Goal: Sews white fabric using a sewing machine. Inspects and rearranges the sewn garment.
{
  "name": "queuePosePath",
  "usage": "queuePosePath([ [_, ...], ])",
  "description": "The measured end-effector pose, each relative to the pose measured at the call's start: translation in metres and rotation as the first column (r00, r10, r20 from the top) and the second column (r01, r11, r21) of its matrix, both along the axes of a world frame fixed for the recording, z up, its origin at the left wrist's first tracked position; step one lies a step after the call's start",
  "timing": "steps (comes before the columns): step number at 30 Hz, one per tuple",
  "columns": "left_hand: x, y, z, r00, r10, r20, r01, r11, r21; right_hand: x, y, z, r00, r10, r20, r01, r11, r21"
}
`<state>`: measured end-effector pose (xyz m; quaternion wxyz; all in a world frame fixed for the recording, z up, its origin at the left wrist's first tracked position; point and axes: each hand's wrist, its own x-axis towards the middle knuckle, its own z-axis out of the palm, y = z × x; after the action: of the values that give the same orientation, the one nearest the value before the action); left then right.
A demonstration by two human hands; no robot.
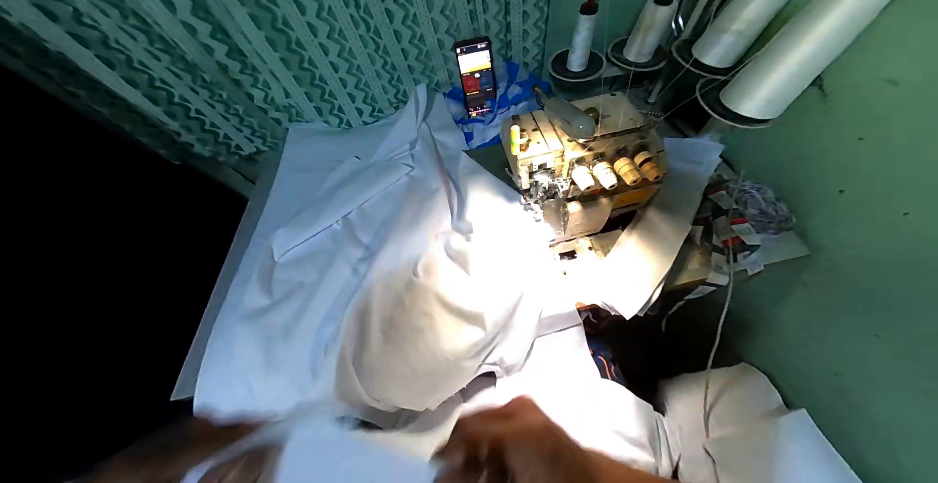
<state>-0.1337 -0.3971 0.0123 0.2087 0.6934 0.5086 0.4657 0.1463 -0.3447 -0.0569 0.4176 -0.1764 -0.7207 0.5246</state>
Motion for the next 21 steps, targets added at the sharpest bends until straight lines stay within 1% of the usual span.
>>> queuePosePath([
  [1,0.004,0.035,-0.008,0.994,-0.002,-0.113,0.013,0.995,0.1,0.007,0.015,-0.008,0.993,-0.121,-0.014,0.121,0.993,0.013],
  [2,0.017,0.072,-0.017,0.987,0.01,-0.163,0.022,0.981,0.194,0.014,0.029,-0.016,0.966,-0.26,0.001,0.26,0.965,0.028],
  [3,0.034,0.107,-0.026,0.984,0.006,-0.18,0.04,0.967,0.251,0.022,0.043,-0.028,0.917,-0.399,0.029,0.398,0.916,0.045],
  [5,0.07,0.163,-0.044,0.978,-0.033,-0.207,0.089,0.959,0.268,0.035,0.064,-0.054,0.767,-0.637,0.078,0.637,0.77,0.03],
  [6,0.086,0.185,-0.053,0.971,-0.057,-0.231,0.116,0.962,0.247,0.039,0.071,-0.07,0.702,-0.708,0.078,0.711,0.702,-0.024],
  [8,0.108,0.219,-0.071,0.957,-0.112,-0.269,0.166,0.968,0.188,0.044,0.084,-0.1,0.628,-0.777,0.055,0.772,0.612,-0.168],
  [9,0.116,0.231,-0.078,0.95,-0.136,-0.281,0.187,0.968,0.166,0.046,0.088,-0.109,0.603,-0.796,0.058,0.786,0.579,-0.217],
  [11,0.126,0.248,-0.087,0.939,-0.167,-0.3,0.215,0.967,0.134,0.047,0.095,-0.118,0.577,-0.815,0.056,0.794,0.543,-0.275],
  [13,0.13,0.256,-0.091,0.93,-0.18,-0.319,0.222,0.97,0.099,0.048,0.099,-0.123,0.57,-0.819,0.06,0.793,0.53,-0.298],
  [16,0.135,0.264,-0.096,0.922,-0.171,-0.347,0.216,0.972,0.096,0.051,0.102,-0.128,0.553,-0.822,0.134,0.813,0.498,-0.301],
  [21,0.137,0.275,-0.104,0.904,-0.218,-0.367,0.273,0.956,0.105,0.054,0.106,-0.13,0.556,-0.809,0.191,0.819,0.494,-0.293],
])
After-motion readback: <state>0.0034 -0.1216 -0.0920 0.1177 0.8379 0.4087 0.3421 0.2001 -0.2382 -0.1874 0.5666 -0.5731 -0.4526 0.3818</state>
